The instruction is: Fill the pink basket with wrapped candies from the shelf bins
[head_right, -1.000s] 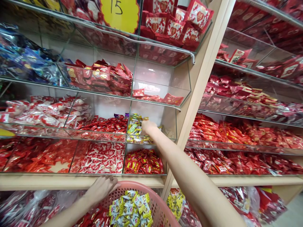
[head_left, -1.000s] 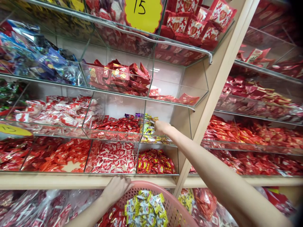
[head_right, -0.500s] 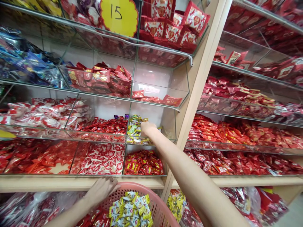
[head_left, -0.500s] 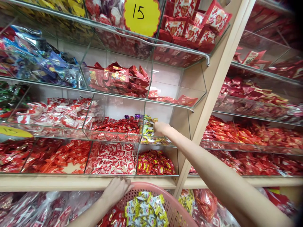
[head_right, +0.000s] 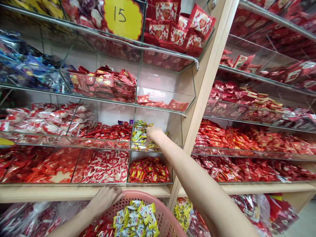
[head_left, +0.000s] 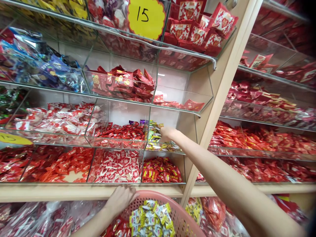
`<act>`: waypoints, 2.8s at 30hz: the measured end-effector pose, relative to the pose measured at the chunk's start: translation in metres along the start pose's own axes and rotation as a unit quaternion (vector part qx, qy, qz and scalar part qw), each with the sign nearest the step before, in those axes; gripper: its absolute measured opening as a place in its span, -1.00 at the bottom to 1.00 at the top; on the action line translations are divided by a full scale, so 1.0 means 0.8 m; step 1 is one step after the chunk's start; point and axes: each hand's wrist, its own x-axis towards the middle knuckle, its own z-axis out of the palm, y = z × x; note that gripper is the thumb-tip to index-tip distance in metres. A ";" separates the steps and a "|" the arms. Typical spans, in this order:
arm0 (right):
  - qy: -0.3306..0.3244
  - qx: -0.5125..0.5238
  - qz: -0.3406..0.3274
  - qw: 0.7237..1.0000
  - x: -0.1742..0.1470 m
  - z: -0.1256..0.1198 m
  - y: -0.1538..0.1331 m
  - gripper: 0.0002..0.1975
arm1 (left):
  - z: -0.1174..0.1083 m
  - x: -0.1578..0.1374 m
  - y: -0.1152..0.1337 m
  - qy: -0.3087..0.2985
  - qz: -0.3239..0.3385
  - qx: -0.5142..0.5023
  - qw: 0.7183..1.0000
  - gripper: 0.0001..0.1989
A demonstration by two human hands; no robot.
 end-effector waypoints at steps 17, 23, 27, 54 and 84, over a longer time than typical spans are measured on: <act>-0.003 -0.002 -0.041 0.999 0.001 0.005 0.009 -0.76 | 0.003 0.001 -0.002 0.012 0.007 0.001 1.000 -0.59; 0.048 0.246 -0.163 0.954 0.004 0.012 0.046 -0.86 | -0.004 0.003 -0.002 -0.018 -0.001 -0.038 0.999 -0.58; -0.011 0.409 -0.207 0.889 0.003 0.022 0.041 -0.77 | -0.005 0.003 -0.001 -0.022 -0.005 -0.039 0.999 -0.58; 0.021 0.354 -0.236 0.905 0.009 0.039 0.019 -0.63 | -0.011 0.004 -0.001 -0.026 -0.009 -0.044 0.999 -0.59; 0.306 0.484 -0.118 0.811 -0.064 0.037 0.057 -0.64 | -0.017 0.003 -0.001 -0.017 0.007 -0.066 0.998 -0.50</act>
